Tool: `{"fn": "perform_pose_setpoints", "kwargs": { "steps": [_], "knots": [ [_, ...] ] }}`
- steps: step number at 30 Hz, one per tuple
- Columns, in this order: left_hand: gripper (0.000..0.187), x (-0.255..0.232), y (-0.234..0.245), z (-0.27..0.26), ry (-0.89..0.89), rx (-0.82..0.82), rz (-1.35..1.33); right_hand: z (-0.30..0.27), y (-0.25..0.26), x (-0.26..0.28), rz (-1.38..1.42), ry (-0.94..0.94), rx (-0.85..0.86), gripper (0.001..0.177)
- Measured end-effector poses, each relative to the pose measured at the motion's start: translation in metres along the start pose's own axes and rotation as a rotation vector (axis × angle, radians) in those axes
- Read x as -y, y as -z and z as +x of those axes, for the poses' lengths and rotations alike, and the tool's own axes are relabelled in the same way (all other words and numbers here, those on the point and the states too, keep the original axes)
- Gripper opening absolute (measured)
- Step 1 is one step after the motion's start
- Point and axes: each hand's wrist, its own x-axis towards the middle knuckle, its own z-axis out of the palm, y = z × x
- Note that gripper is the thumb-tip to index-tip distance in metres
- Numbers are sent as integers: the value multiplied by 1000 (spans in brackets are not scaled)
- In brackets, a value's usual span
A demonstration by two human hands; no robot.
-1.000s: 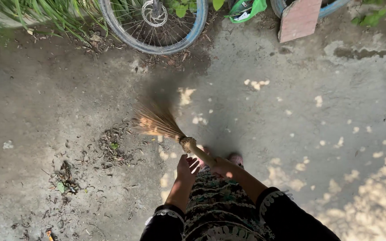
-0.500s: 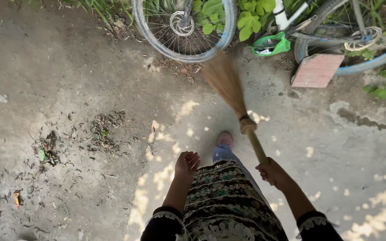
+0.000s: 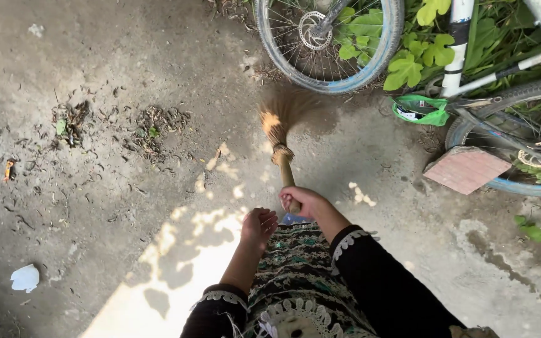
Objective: The person is sweeping the dirt and leaves on the ground with a broom.
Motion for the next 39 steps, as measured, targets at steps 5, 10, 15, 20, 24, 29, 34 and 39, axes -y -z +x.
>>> {"fn": "perform_pose_setpoints", "kwargs": {
  "steps": [5, 10, 15, 20, 24, 29, 34, 39],
  "knots": [
    [27, -7, -26, -4, -34, 104, -46, -65, 19, 31, -25, 68, 203, 19],
    [52, -16, -98, -32, 189, 257, 97, -120, 33, 14, -227, 161, 78, 18],
    [41, 29, -159, 0, 351, 508, 245, -134, 54, -15, 102, 182, -26, 14],
    [24, 9, -157, 71, 538, 380, 434, -110, -11, -11, 552, 149, -127, 14],
    [28, -85, -120, 128, 618, 408, 305, -24, -83, 36, 379, 113, -262, 11],
    [22, -255, -73, 134, 383, 258, 14, 57, -226, 108, 67, 75, -142, 8],
    [25, -320, -84, 127, 228, 217, -8, 75, -260, 142, -95, 66, 51, 12],
    [31, -339, -117, 71, 228, 309, 102, 4, -267, 134, -329, 279, -37, 12]
  ]
}}
